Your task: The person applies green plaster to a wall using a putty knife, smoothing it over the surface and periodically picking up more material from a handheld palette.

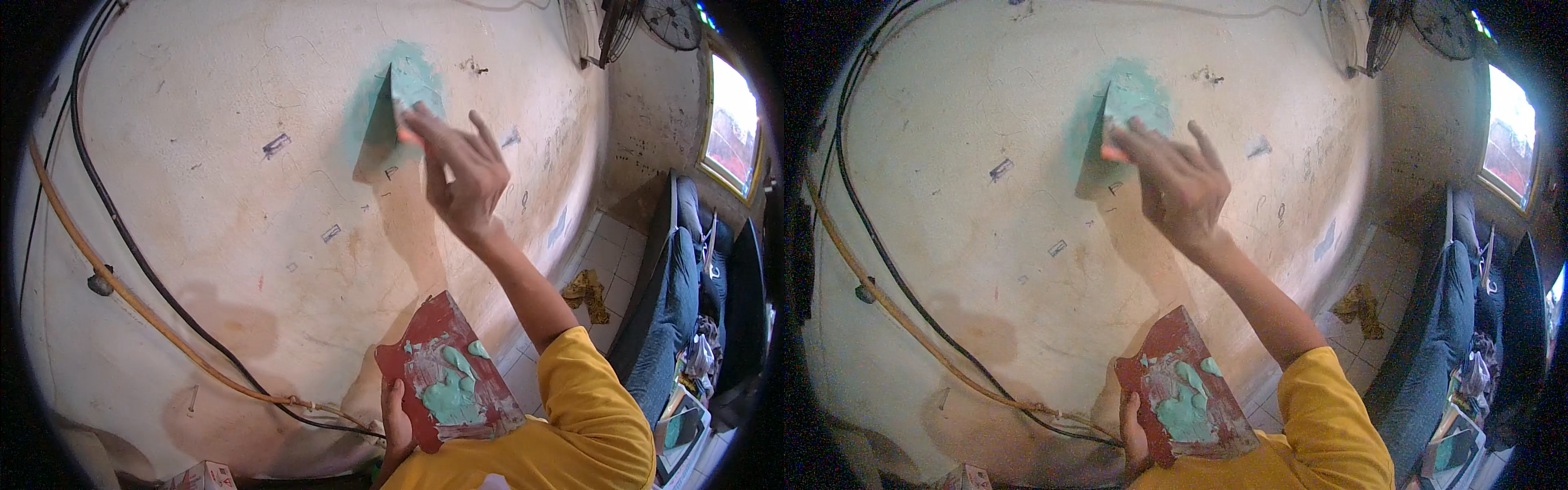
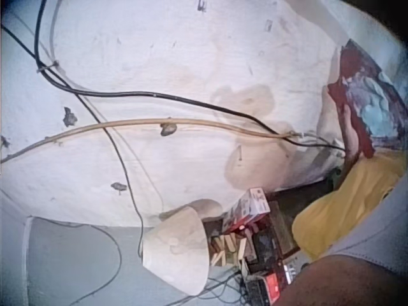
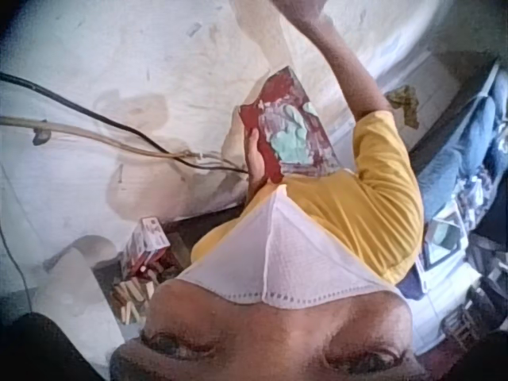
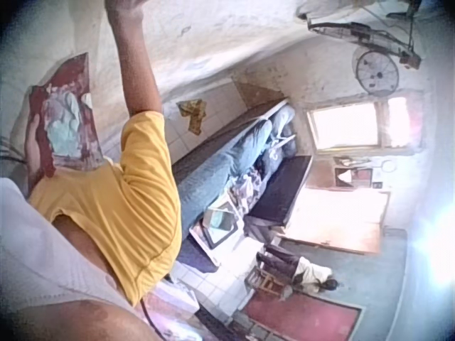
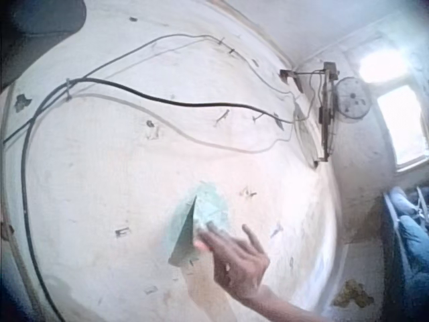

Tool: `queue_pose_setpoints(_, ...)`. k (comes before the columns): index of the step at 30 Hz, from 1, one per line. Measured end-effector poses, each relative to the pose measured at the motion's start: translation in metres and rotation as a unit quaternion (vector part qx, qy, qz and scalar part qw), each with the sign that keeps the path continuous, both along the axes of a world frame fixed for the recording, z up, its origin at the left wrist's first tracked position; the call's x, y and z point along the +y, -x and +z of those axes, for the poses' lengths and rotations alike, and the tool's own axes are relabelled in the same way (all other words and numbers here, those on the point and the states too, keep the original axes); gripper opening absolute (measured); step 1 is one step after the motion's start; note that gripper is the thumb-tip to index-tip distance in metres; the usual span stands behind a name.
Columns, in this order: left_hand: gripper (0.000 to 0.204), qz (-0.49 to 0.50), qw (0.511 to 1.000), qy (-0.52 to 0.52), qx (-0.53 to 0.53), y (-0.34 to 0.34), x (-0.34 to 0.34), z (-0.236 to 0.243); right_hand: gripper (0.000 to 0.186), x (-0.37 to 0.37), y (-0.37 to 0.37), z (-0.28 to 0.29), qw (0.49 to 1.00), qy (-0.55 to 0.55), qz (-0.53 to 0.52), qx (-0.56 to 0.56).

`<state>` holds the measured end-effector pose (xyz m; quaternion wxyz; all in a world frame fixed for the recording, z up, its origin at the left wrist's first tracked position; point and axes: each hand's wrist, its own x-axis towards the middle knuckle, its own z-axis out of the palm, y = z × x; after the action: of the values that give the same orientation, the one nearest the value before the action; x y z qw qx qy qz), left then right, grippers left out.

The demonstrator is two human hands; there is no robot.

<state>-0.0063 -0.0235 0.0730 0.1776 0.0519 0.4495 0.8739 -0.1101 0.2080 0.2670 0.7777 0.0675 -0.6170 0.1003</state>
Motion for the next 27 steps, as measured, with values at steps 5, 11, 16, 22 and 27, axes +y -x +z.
queue_pose_setpoints(5, 0.046, -0.022, 0.996, -0.071, -0.049, 0.002, -0.002, -0.013, 0.034, -0.027, 0.001, -0.023, 0.998, -0.043, 0.003, -0.052)
queue_pose_setpoints(11, 0.045, -0.012, 1.000, -0.008, -0.003, 0.002, 0.000, -0.002, 0.044, -0.046, -0.002, -0.058, 0.990, -0.099, -0.023, -0.095)
queue_pose_setpoints(16, 0.045, -0.011, 1.000, 0.005, -0.010, 0.002, -0.002, 0.002, 0.043, -0.034, -0.023, -0.075, 0.974, -0.166, 0.039, -0.152)
queue_pose_setpoints(22, 0.046, 0.008, 1.000, 0.002, 0.010, 0.002, 0.001, -0.001, 0.021, 0.010, -0.075, -0.037, 0.959, 0.150, 0.172, -0.168)
queue_pose_setpoints(27, 0.046, 0.010, 1.000, -0.017, -0.007, 0.000, 0.005, 0.006, 0.025, 0.039, -0.012, -0.061, 0.797, 0.325, 0.505, -0.066)
